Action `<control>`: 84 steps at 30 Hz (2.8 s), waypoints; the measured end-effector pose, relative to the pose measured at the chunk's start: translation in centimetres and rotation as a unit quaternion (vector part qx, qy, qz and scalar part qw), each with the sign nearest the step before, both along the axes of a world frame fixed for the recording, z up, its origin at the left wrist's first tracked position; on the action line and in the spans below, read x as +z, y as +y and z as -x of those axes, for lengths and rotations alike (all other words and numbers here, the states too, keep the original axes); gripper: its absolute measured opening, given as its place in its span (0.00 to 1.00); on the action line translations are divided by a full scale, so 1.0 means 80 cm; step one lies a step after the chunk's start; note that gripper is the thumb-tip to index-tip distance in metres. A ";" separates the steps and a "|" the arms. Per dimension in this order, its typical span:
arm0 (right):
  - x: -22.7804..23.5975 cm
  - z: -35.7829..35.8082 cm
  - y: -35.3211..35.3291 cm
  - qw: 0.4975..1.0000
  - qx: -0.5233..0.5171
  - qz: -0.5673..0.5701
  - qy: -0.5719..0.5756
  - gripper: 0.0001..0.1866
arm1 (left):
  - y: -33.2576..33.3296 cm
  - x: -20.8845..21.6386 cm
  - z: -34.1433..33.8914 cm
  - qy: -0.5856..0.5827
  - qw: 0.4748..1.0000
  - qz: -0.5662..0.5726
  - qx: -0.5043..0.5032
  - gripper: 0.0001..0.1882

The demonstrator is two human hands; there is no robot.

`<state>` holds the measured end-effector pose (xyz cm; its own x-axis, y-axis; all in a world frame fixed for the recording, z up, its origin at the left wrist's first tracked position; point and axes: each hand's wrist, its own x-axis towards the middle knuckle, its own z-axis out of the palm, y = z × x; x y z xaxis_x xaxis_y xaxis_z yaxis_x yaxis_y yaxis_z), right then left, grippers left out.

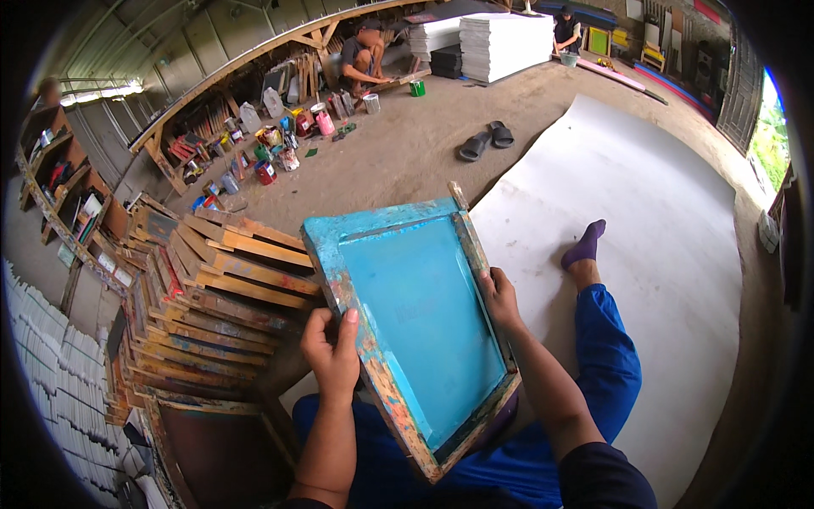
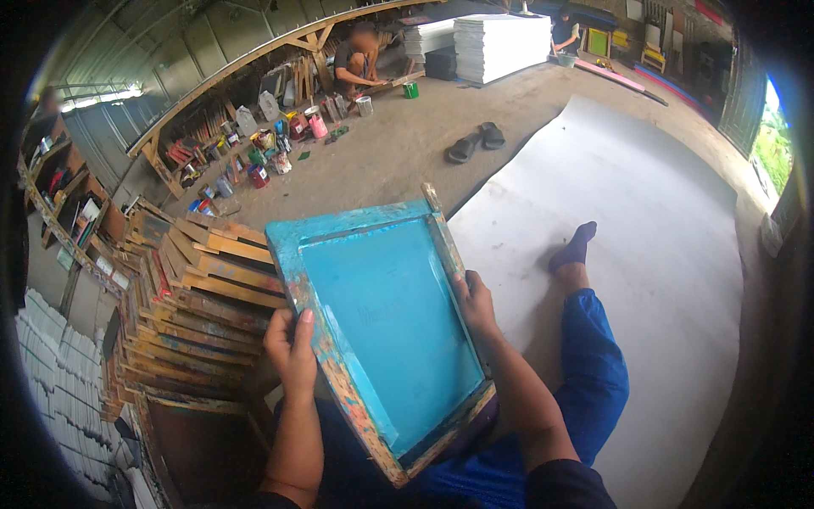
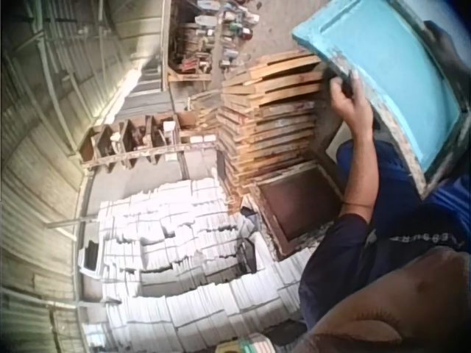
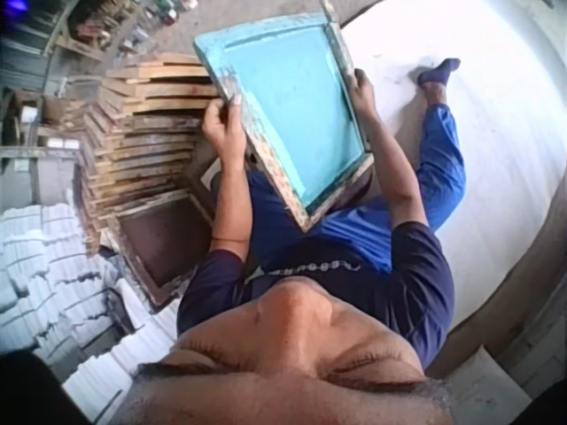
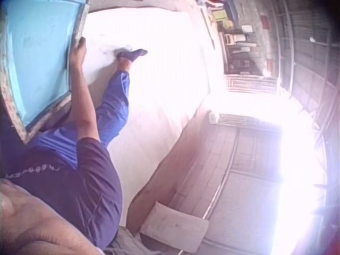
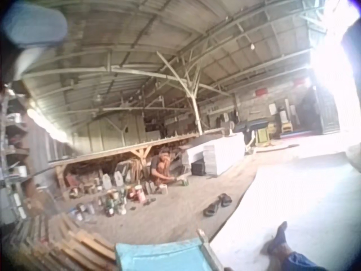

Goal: The person sits on the floor and uses a small tool to scrape and clean the edges of a teal-colored screen printing frame. They repeatedly wipe the surface and edges, then lift and inspect the frame before placing it on a stack of other frames.

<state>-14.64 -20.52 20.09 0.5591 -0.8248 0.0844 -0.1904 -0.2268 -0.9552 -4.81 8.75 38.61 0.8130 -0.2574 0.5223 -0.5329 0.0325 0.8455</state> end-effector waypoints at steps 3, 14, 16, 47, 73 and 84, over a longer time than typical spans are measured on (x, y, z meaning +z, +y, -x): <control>-0.010 0.000 0.011 0.999 0.003 -0.043 -0.009 0.27 | -0.001 0.000 0.003 0.003 0.999 0.001 -0.033 0.12; -0.032 0.009 0.023 0.999 -0.034 -0.002 0.008 0.27 | -0.001 -0.007 -0.004 0.058 0.996 -0.014 -0.067 0.13; -0.031 0.015 0.020 0.999 -0.036 -0.003 0.027 0.27 | -0.003 -0.009 -0.008 0.070 0.996 -0.018 -0.057 0.13; 0.098 0.071 0.020 0.981 -0.159 0.111 0.015 0.24 | -0.022 -0.058 -0.102 0.045 0.983 -0.176 0.005 0.26; 0.060 0.073 -0.004 0.983 -0.064 0.117 -0.127 0.31 | -0.002 -0.077 -0.094 -0.028 0.996 -0.048 -0.070 0.21; 0.001 0.055 -0.008 0.982 -0.064 0.163 -0.069 0.27 | -0.003 -0.190 -0.114 0.015 0.993 -0.067 -0.095 0.20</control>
